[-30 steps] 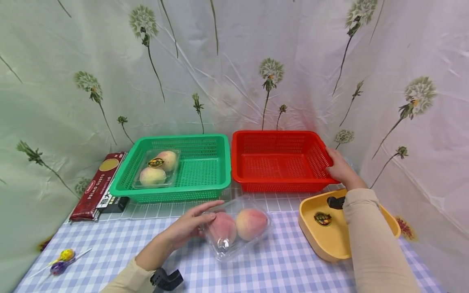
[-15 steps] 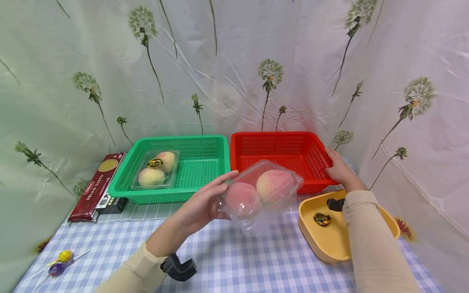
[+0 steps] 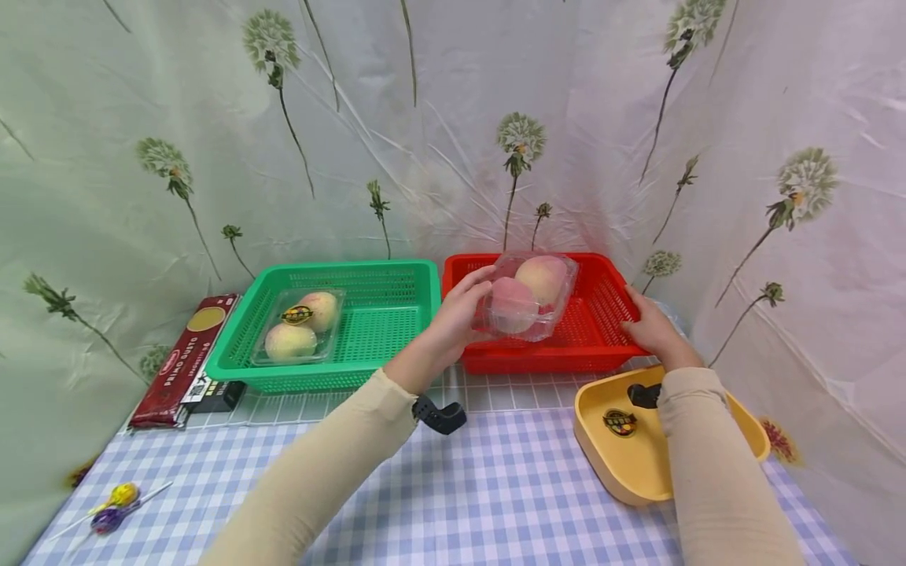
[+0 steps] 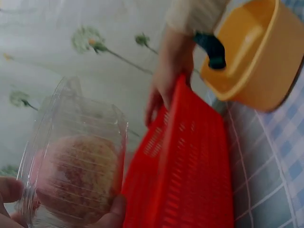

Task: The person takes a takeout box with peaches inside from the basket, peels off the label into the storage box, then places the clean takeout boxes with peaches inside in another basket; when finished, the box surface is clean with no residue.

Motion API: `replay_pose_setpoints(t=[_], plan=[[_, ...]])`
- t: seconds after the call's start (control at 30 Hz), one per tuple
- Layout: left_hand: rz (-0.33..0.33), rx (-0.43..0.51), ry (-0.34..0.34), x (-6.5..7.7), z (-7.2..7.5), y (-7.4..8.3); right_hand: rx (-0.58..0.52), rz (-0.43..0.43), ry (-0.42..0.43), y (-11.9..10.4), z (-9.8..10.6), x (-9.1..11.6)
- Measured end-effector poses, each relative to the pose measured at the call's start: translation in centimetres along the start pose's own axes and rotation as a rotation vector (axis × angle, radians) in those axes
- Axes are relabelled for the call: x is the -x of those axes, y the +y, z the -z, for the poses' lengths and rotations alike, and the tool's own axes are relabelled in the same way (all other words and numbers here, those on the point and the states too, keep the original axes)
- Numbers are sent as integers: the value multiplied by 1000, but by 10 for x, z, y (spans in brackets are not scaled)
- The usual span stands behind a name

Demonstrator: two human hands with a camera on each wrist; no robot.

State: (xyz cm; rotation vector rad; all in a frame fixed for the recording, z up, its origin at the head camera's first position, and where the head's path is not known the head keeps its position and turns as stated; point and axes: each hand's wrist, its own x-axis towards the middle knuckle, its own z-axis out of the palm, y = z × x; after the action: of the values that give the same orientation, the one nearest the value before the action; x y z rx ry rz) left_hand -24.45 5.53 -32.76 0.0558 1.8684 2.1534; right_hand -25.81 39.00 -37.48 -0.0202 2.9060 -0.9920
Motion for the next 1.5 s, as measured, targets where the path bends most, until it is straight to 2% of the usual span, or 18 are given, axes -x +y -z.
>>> replay_pose_setpoints(t=[0.2,0.33,0.5,0.6,0.73,0.8,0.87,0.97,1.1,1.17,1.27,1.37,1.5], plan=[[27,-47,113,-28,-19,-16,-18,-14,-1,-2,-2,1],[65,-138,135,-40,-27,-26,-19,-33,-1,-2,-3,3],[74,-291,39,-46,-29,-31,-38,-43,0,-3,-4,5],[67,-423,-34,-46,-28,-33,-36,-43,-4,-4,-5,6],[4,-776,-126,-42,-29,-36,-33,-46,-13,-7,-6,6],[-21,-946,-145,-40,-31,-37,-33,-52,-17,-7,-7,6],[-19,-1077,-158,-39,-34,-38,-30,-56,-19,-8,-8,5],[-14,-1153,-191,-39,-36,-40,-32,-59,-19,-7,-10,3],[-39,-1122,-281,-40,-32,-41,-33,-59,-11,-5,-12,0],[-61,-1103,-301,-43,-31,-41,-47,-57,-11,-4,-12,0],[-135,-1111,-249,-46,-33,-41,-66,-52,-3,-1,-10,0],[-243,-1113,-108,-46,-35,-40,-81,-51,13,2,-8,-1],[-414,-1054,81,-38,-32,-35,-98,-65,10,5,-3,1]])
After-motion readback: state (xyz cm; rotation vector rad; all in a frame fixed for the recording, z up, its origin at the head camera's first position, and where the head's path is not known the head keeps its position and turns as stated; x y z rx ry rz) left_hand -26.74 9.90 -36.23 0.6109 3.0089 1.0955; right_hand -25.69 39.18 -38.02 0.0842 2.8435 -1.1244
